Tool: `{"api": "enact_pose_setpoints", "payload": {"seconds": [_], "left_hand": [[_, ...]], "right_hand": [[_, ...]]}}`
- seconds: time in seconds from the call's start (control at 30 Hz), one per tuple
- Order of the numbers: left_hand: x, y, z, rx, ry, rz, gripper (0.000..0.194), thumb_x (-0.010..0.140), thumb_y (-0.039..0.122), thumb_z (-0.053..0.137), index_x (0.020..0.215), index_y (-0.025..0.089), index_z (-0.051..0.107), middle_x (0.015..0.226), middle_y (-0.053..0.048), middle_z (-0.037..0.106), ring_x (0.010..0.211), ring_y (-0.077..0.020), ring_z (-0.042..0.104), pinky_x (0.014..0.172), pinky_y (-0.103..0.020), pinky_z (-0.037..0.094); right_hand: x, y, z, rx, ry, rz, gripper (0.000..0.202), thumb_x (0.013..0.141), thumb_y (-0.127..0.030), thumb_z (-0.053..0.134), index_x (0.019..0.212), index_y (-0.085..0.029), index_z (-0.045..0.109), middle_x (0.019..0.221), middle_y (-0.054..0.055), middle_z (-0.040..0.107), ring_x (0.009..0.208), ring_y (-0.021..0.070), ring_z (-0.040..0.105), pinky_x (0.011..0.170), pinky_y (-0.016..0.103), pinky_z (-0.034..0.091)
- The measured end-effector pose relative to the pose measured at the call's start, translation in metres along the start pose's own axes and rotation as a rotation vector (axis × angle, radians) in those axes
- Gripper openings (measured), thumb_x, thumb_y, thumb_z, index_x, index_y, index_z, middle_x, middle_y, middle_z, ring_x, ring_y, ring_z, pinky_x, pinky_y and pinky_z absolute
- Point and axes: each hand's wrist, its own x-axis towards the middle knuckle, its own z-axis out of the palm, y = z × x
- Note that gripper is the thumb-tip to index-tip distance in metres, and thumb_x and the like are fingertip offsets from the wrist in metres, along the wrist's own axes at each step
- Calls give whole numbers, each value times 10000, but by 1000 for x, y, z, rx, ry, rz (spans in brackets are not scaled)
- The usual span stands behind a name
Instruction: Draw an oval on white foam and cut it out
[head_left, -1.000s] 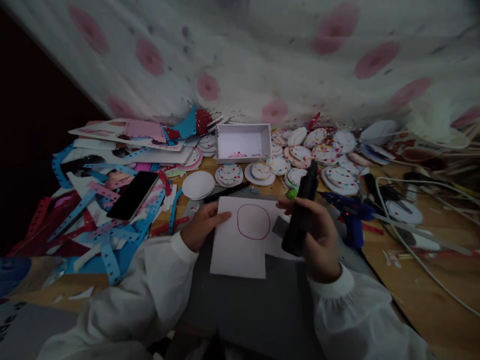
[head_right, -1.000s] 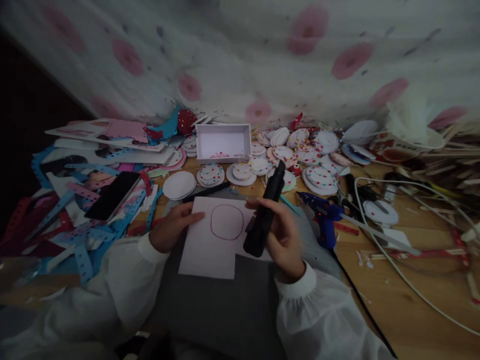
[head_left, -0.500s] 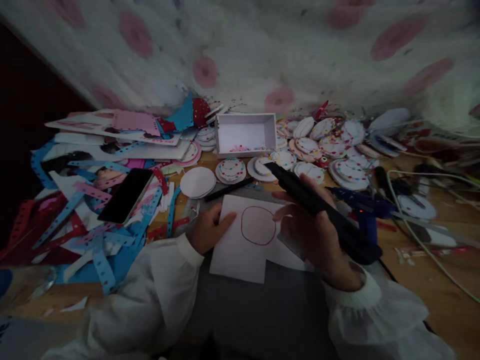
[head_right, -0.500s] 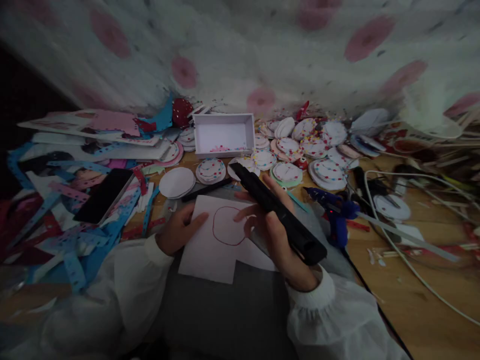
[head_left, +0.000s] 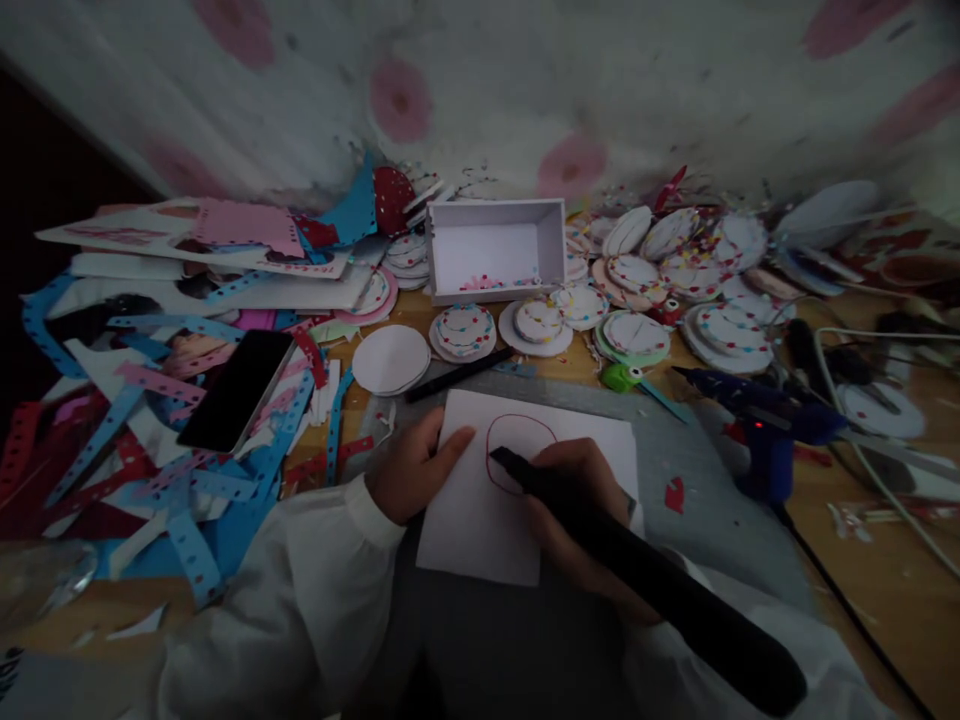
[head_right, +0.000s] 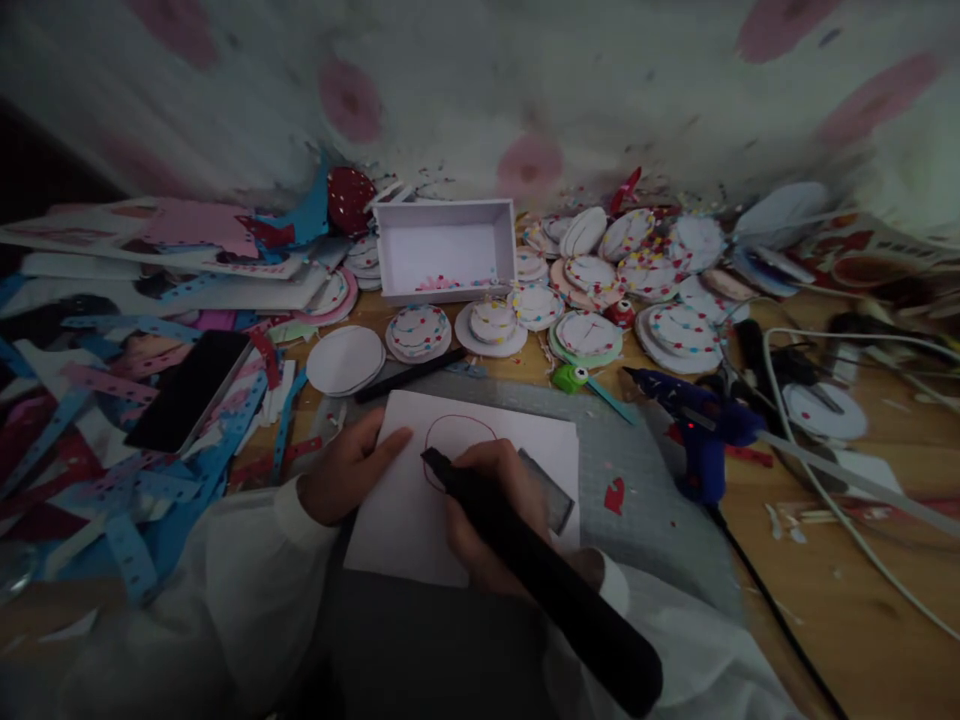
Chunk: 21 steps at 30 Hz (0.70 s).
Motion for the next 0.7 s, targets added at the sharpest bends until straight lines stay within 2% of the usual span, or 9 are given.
{"api": "enact_pose_setpoints", "payload": {"seconds": [0.1, 0.27, 0.43, 0.57, 0.7], "left_hand": [[0, -1, 0, 4, -12, -14, 352, 888, 483, 496, 990, 162, 599, 834, -47, 654, 732, -191, 595, 602, -286, 474], [0, 2, -1, -31, -41, -14, 334, 887, 468, 498, 988, 162, 586, 847, -40, 644, 717, -173, 578, 592, -271, 463], [1, 3, -1, -3, -44, -20, 329, 883, 467, 495, 964, 160, 580, 867, -49, 640, 734, -182, 574, 601, -283, 468], [0, 4, -1, -1, -35, -21, 334, 885, 469, 490, 979, 161, 581, 881, -49, 645, 761, -189, 584, 625, -292, 473], [0, 4, -1, -30, -40, -24, 350, 883, 468, 495, 1042, 168, 578, 935, -50, 659, 789, -195, 598, 643, -298, 481]], "right_hand": [[-5, 8, 3, -90, -25, -48, 245, 749, -153, 591, 932, -266, 475, 718, 0, 555, 545, 160, 522, 465, 285, 407], [-8, 16, 2, -123, -98, -128, 269, 729, -131, 551, 941, -261, 449, 670, -42, 529, 516, 131, 495, 479, 255, 393], [-7, 13, 2, -224, -142, -227, 274, 741, -150, 524, 983, -250, 442, 693, -18, 558, 562, 151, 564, 495, 254, 433], [-6, 9, 3, -283, -133, -269, 297, 711, -130, 496, 976, -245, 428, 641, -36, 529, 471, 130, 513, 429, 237, 381], [-8, 10, 4, -285, -137, -267, 309, 704, -128, 507, 975, -253, 424, 654, -32, 509, 482, 135, 484, 428, 247, 369]]}}
